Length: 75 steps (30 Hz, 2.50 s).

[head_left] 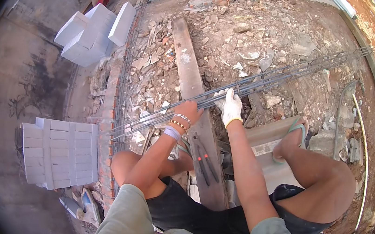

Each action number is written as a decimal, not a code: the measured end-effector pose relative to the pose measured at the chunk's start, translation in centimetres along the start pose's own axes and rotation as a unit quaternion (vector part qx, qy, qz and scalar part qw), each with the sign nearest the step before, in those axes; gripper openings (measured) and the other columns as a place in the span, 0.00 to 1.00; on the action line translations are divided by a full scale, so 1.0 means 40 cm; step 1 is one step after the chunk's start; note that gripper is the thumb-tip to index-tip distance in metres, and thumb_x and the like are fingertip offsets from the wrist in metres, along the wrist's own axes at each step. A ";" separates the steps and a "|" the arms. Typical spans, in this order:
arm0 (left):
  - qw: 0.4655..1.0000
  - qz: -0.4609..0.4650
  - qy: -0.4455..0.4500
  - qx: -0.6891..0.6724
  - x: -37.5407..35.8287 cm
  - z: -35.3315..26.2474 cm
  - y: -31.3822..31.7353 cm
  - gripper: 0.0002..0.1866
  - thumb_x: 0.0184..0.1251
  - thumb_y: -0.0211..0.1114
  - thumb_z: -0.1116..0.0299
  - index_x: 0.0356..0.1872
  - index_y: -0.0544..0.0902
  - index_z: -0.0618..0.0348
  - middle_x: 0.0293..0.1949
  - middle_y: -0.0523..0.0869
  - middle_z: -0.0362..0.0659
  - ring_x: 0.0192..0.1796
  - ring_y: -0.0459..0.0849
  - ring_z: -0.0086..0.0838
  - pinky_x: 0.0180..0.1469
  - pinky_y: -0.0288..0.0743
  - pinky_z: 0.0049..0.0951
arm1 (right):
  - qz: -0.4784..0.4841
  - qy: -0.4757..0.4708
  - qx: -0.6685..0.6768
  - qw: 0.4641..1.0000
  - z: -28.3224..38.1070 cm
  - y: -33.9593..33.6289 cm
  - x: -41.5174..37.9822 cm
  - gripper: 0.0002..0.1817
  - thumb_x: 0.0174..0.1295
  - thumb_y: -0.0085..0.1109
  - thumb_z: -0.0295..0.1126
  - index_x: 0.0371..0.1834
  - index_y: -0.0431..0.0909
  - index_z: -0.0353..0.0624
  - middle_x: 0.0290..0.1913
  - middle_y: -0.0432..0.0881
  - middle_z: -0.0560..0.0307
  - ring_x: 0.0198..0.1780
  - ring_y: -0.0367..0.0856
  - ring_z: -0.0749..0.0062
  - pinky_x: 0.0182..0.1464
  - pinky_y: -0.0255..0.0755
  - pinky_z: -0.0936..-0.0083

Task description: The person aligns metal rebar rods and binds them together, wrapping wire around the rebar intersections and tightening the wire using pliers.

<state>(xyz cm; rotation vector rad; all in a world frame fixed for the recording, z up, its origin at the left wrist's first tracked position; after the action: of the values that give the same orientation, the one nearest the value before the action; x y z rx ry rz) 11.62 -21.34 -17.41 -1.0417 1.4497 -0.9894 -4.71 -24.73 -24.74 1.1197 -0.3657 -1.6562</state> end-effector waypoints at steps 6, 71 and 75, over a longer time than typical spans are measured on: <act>0.994 -0.079 0.075 0.001 0.019 -0.090 -0.009 0.26 0.68 0.60 0.48 0.50 0.77 0.64 0.41 0.86 0.59 0.45 0.86 0.52 0.48 0.80 0.46 | -0.012 -0.016 -0.014 1.000 -0.011 -0.010 0.019 0.10 0.73 0.53 0.41 0.40 0.73 0.47 0.37 0.81 0.59 0.40 0.84 0.64 0.44 0.82 0.64; 0.967 -0.240 0.078 0.040 0.087 -0.087 0.153 0.17 0.73 0.55 0.53 0.42 0.75 0.58 0.31 0.83 0.47 0.36 0.84 0.40 0.39 0.76 0.40 | -0.084 -0.032 -0.048 0.995 -0.013 0.021 0.008 0.09 0.73 0.54 0.40 0.42 0.74 0.47 0.36 0.82 0.59 0.35 0.83 0.66 0.34 0.80 0.68; 0.967 -0.238 0.082 0.028 0.096 -0.081 0.166 0.17 0.73 0.56 0.52 0.39 0.74 0.58 0.30 0.83 0.48 0.35 0.85 0.41 0.37 0.77 0.40 | -0.075 -0.036 -0.045 0.996 -0.021 0.013 0.016 0.10 0.73 0.54 0.40 0.42 0.74 0.44 0.36 0.81 0.57 0.34 0.82 0.65 0.33 0.80 0.68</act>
<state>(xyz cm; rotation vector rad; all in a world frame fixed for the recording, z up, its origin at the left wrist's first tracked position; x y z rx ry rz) 7.48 -23.02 -24.44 -1.3253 1.3179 -1.4786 -3.73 -25.27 -25.12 1.0444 -0.2546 -1.8305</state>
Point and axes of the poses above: each hand's wrist, its own x-axis towards the middle knuckle, its own y-axis out of the palm, z = x × y, the point moved 2 cm from there along x, towards the middle knuckle
